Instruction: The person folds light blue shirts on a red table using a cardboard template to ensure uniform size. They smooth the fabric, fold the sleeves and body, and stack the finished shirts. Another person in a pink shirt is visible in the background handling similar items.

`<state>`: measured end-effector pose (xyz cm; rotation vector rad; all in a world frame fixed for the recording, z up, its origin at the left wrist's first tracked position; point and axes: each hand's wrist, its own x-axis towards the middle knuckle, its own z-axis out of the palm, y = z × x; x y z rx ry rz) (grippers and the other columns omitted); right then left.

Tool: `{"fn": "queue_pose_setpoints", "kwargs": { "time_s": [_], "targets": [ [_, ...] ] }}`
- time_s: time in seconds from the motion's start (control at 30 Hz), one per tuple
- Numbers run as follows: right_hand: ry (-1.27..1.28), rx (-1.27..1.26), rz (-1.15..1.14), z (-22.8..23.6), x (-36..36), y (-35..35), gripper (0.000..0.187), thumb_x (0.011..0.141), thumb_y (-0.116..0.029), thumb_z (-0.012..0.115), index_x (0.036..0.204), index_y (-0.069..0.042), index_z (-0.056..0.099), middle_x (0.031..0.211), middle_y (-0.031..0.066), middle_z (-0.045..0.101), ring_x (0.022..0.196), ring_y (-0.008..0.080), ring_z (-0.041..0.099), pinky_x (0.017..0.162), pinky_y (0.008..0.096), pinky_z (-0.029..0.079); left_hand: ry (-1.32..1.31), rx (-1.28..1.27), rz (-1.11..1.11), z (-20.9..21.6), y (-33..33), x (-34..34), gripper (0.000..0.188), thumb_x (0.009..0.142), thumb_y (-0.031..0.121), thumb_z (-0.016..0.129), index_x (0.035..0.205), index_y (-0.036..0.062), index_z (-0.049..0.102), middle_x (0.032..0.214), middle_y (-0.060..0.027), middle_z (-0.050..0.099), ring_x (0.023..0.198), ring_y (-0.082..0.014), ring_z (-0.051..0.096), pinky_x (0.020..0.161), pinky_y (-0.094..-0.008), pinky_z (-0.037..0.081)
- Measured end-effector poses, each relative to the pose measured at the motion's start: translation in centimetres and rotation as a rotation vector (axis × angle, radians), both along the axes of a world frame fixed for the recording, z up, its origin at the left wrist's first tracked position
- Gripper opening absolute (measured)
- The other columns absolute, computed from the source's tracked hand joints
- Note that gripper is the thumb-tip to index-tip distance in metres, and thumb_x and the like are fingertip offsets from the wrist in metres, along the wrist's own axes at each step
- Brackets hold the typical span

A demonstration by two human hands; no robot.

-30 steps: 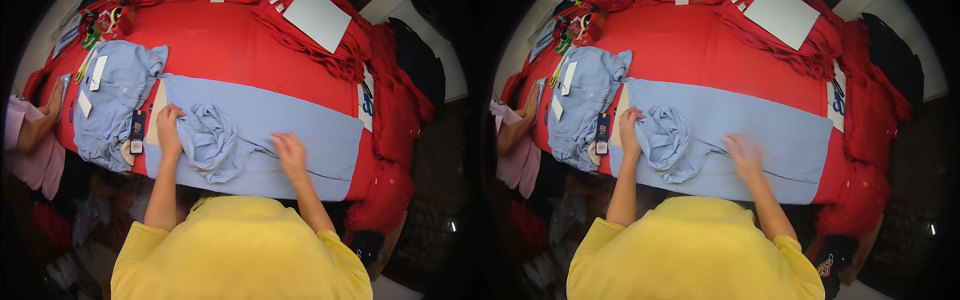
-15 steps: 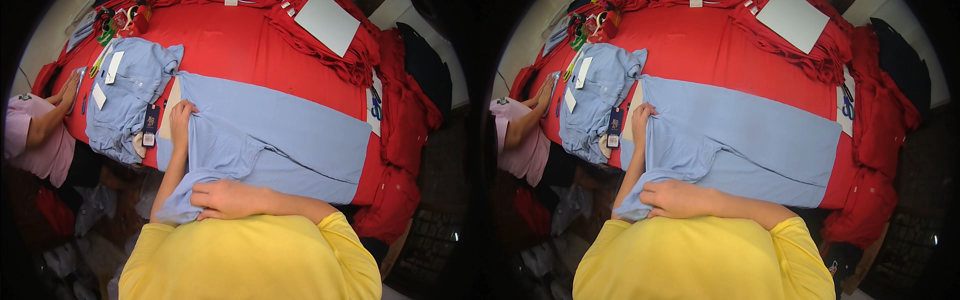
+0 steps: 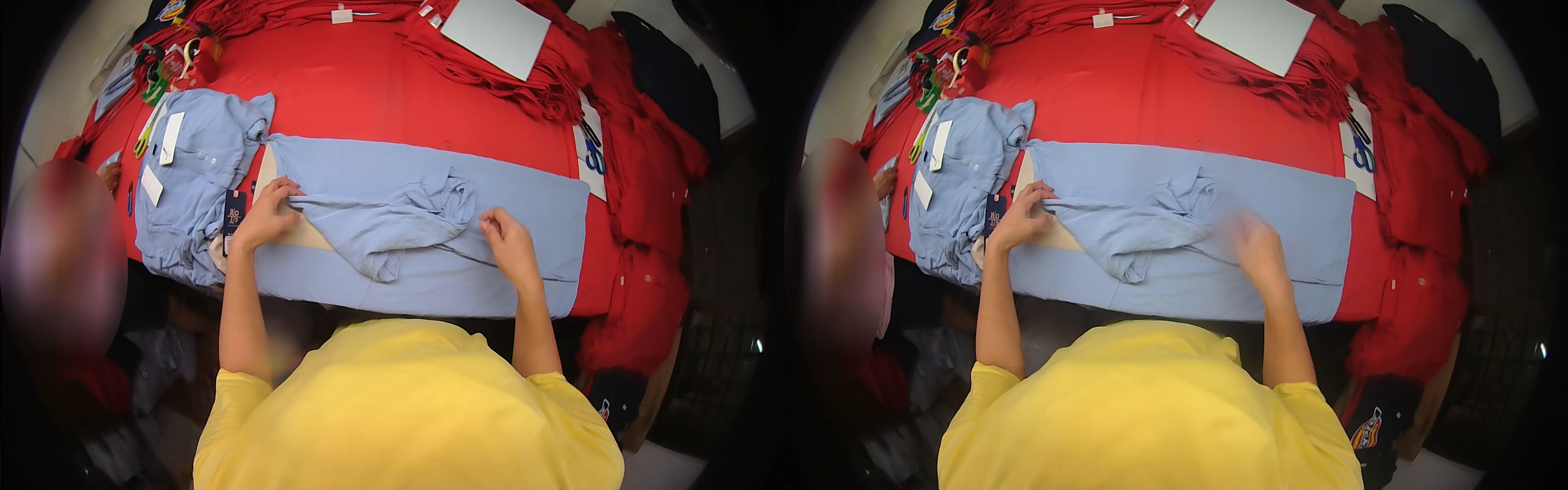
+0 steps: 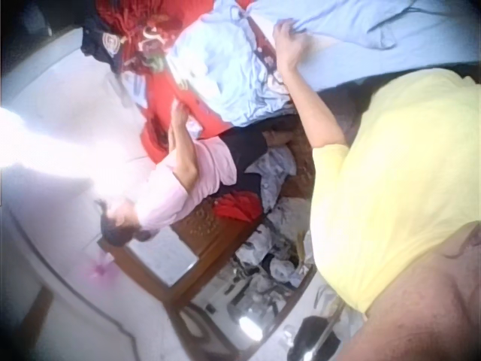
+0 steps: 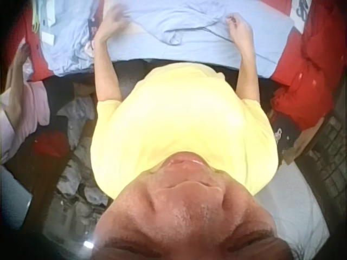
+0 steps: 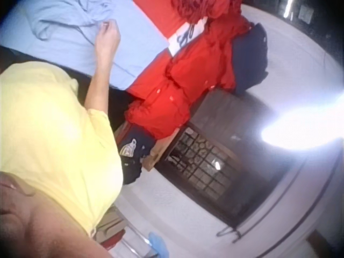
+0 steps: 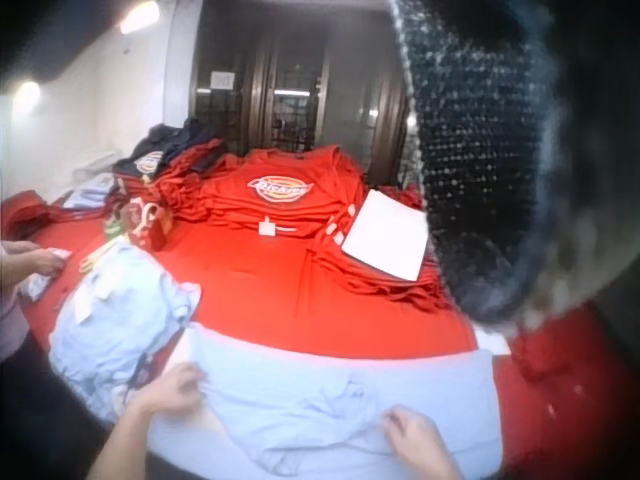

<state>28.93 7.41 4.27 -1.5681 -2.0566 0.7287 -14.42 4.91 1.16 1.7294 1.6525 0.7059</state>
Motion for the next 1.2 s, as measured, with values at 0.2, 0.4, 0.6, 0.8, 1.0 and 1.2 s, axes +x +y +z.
{"fn": "queue_pose_setpoints", "kwargs": {
  "time_s": [0.2,0.4,0.6,0.8,1.0,1.2],
  "targets": [
    [-0.185,0.301,0.264,-0.7,-1.7,1.7,0.024,0.081,-0.002,0.058,0.104,-0.002,0.060,0.104,0.0097,0.060,0.106,0.0299,0.052,0.096,0.0375,0.041,-0.023,0.024,0.032,0.1,-0.1,0.6,0.035,0.075,0.013,0.070,0.107,0.0048,0.061,0.130,-0.0137,0.047,0.132,-0.0316,0.037,0.108,-0.0392,0.031],
    [0.251,-0.079,0.303,6.5,-3.0,2.1,0.023,0.089,-0.006,0.054,0.111,-0.002,0.055,0.102,0.0052,0.059,0.099,0.0162,0.053,0.090,0.0300,0.042,-0.048,0.101,0.070,-1.8,-0.2,0.1,0.028,0.081,0.012,0.069,0.104,-0.0002,0.060,0.125,-0.0160,0.051,0.132,-0.0326,0.039,0.106,-0.0383,0.033],
    [0.250,-0.165,0.139,3.5,-1.5,7.5,0.031,0.087,-0.014,0.060,0.115,-0.002,0.057,0.110,0.0174,0.061,0.104,0.0281,0.058,0.088,0.0344,0.045,0.009,0.125,0.118,-2.4,0.6,0.6,0.027,0.082,0.013,0.068,0.100,-0.0044,0.059,0.122,-0.0167,0.054,0.126,-0.0331,0.043,0.102,-0.0374,0.037],
    [-0.084,0.245,-0.033,0.6,-2.6,6.1,0.027,0.086,-0.011,0.063,0.111,-0.002,0.062,0.107,0.0119,0.060,0.091,0.0253,0.057,0.080,0.0330,0.046,0.049,0.229,0.236,-3.8,0.6,1.7,0.028,0.081,0.015,0.069,0.099,-0.0041,0.058,0.117,-0.0169,0.053,0.115,-0.0338,0.048,0.096,-0.0389,0.040],
    [-0.165,0.258,0.165,-2.4,-2.0,3.3,0.036,0.086,-0.011,0.063,0.121,-0.005,0.060,0.123,0.0103,0.056,0.106,0.0265,0.051,0.089,0.0373,0.042,0.148,0.237,0.129,-1.8,-0.6,2.1,0.046,0.073,0.018,0.077,0.109,-0.0003,0.054,0.122,-0.0177,0.049,0.123,-0.0344,0.043,0.101,-0.0376,0.036],
    [-0.343,0.456,-0.024,-4.7,-3.3,1.6,0.044,0.085,-0.016,0.064,0.127,-0.006,0.056,0.135,0.0109,0.051,0.116,0.0287,0.046,0.099,0.0412,0.033,0.169,0.317,0.168,-2.7,-0.8,2.0,0.050,0.071,0.022,0.078,0.109,0.0002,0.055,0.124,-0.0193,0.049,0.125,-0.0353,0.042,0.103,-0.0387,0.035]
  ]
}}
